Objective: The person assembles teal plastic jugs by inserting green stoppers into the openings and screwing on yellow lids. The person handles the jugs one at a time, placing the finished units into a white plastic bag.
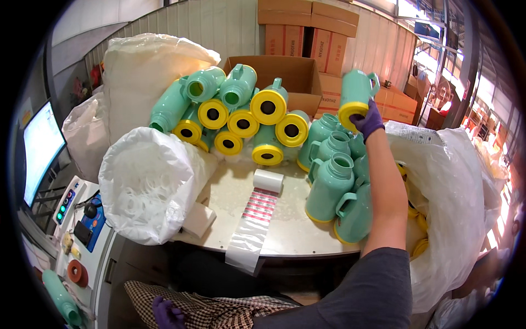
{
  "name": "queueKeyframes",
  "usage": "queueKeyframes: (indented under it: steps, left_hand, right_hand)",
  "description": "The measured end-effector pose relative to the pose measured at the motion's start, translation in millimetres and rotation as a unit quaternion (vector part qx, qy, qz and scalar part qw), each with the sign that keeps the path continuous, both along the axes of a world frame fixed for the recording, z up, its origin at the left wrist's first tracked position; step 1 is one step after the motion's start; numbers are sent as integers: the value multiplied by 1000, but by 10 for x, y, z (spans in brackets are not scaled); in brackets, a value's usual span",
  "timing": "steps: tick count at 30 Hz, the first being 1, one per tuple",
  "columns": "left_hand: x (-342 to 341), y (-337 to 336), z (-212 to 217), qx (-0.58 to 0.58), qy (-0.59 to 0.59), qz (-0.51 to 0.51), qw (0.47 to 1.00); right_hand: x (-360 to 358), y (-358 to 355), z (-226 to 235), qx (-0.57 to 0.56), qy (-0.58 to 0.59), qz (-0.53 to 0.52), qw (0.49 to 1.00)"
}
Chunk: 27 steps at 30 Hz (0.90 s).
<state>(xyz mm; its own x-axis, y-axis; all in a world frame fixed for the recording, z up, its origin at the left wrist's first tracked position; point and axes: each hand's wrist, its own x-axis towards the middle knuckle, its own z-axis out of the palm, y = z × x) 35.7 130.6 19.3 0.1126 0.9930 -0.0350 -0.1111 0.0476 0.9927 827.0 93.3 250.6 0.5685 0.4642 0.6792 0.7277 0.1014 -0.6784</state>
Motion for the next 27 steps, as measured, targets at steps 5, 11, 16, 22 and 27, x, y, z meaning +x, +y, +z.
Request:
queueKeyframes:
  steps: [5, 11, 16, 22, 27]
  left_hand:
    - [5, 7, 12, -34, 19, 50, 998]
    - [-463, 188, -287, 24, -12, 96, 995]
    - [-665, 41, -5, -27, -82, 175, 981]
    - [-1460, -873, -599, -54, -72, 320, 943]
    - [-2694, -2477, -1674, -66, -13, 635, 770]
  right_hand:
    - [287, -536, -67, 29, 367, 55, 928]
    - [-66, -233, -21, -10, 219, 68, 973]
    - [-1442, -252, -199, -7, -265, -86, 960]
    - [-4441, 345, -1263, 94, -89, 358, 925]
    - [-5100, 682, -1192, -14, -410, 450, 793]
